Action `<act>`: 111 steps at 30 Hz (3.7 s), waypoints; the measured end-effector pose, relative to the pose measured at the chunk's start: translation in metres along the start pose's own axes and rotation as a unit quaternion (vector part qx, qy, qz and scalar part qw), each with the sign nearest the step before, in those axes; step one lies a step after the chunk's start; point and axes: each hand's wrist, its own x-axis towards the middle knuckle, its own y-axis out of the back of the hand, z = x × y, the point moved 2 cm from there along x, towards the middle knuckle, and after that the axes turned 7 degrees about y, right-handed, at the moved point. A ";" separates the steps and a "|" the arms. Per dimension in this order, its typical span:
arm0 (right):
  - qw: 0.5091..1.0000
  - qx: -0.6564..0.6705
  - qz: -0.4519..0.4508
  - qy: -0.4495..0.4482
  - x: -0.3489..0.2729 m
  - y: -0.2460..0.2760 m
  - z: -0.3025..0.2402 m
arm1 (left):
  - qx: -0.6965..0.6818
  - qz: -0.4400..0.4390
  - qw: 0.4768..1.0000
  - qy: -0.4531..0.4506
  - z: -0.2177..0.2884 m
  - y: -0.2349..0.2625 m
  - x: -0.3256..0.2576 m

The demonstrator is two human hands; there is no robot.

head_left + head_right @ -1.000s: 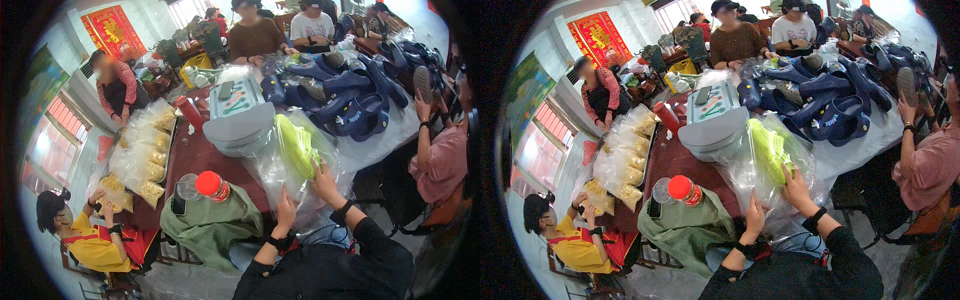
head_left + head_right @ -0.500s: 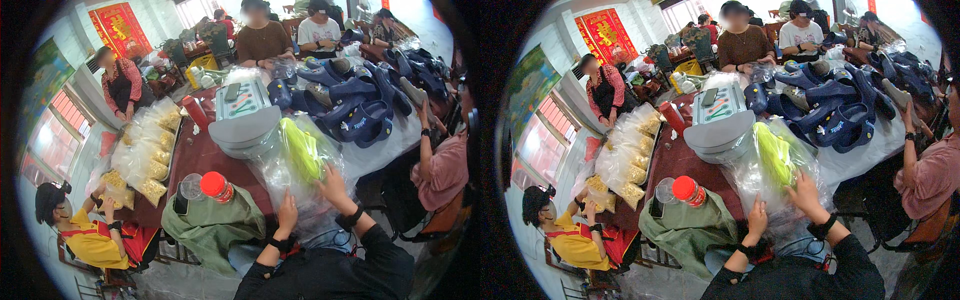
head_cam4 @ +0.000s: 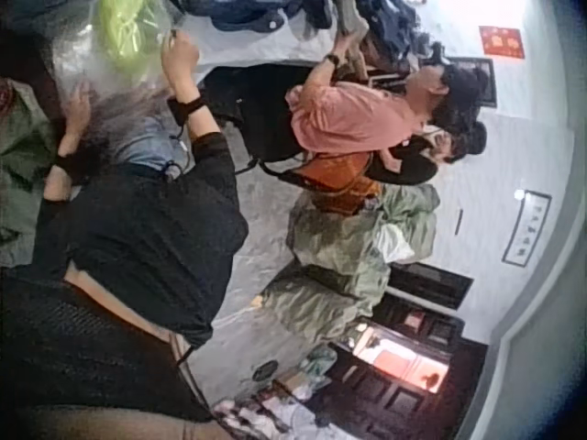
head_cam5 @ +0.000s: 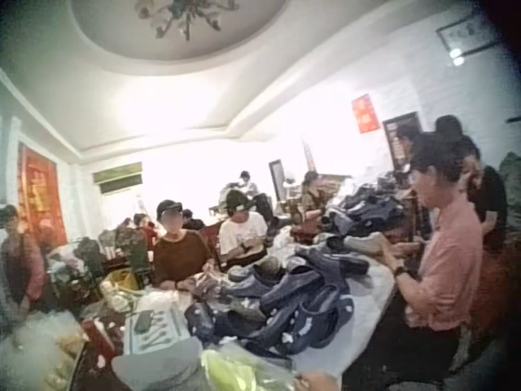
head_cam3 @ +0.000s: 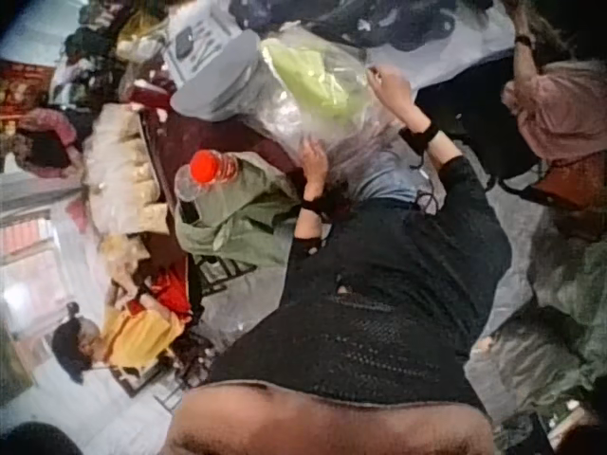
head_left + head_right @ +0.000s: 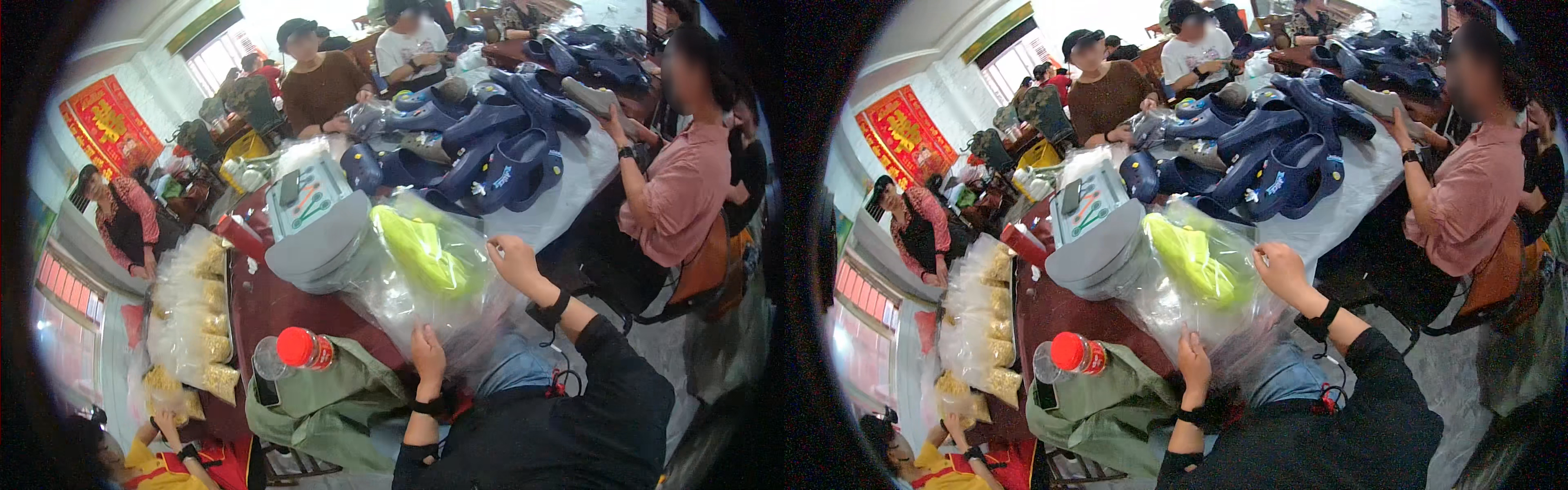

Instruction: Packing plastic clogs into clear plastic bags in a factory finishing area.

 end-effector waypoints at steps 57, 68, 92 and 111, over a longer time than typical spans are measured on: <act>0.945 -0.318 -0.026 0.074 0.274 -0.022 0.142 | 0.008 -0.145 0.989 -0.016 -0.042 -0.008 -0.002; 0.926 -0.039 0.093 0.364 0.082 0.032 -0.037 | 0.035 -0.093 0.995 -0.005 -0.015 -0.004 -0.011; 0.873 -0.448 0.170 0.091 0.258 -0.058 0.069 | 0.092 -0.001 0.990 -0.107 -0.036 -0.009 0.007; 0.888 -0.274 -0.361 0.071 0.209 -0.137 0.068 | 0.067 -0.002 0.989 -0.132 -0.035 -0.008 0.005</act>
